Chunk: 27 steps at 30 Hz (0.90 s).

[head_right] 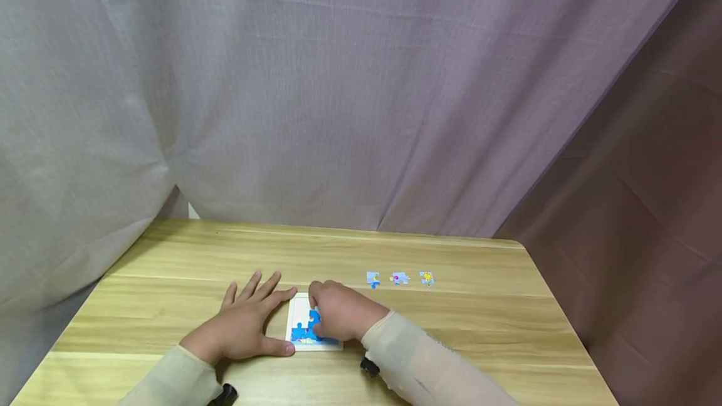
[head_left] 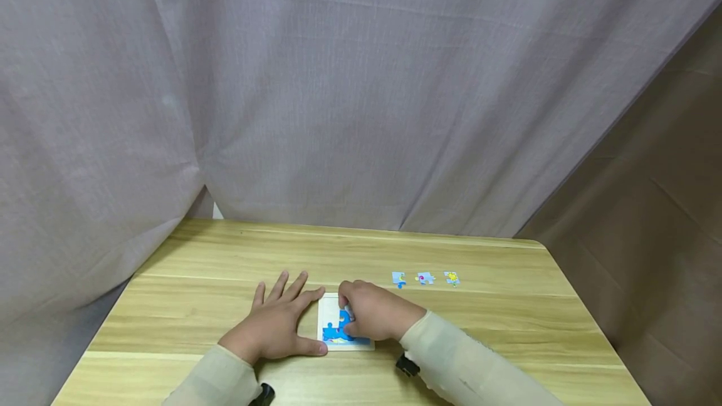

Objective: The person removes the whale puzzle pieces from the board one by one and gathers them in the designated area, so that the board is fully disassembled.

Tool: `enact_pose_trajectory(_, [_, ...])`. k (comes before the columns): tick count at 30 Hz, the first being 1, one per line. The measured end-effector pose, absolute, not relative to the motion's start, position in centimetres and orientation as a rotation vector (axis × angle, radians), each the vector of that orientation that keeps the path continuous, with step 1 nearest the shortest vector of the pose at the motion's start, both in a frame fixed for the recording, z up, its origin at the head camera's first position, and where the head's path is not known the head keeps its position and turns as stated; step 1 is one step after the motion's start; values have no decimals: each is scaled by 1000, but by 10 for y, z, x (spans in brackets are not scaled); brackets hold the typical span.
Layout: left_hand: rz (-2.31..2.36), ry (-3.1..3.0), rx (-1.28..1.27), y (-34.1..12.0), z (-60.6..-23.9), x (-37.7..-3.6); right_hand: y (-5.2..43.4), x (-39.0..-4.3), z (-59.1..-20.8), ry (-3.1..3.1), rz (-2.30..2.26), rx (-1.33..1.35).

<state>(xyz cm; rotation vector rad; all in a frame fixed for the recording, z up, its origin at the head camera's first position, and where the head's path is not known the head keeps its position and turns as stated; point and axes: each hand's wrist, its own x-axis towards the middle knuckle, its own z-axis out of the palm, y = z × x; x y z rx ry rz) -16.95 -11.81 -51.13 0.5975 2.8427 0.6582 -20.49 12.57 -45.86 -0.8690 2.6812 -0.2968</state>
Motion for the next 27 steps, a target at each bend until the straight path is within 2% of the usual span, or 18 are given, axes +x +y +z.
enact_pose_trajectory(9, [653,2842,594,-118,-508,-170,127,-203,-462,2650,-382,-836])
enact_pose_trajectory(19, [664,2845,575,-117,-510,-170,139,-200,-478,2683,-426,-1136])
enact_pose_trajectory(27, [660,2846,592,-117,-509,-170,145,-196,-474,2645,-439,-1278])
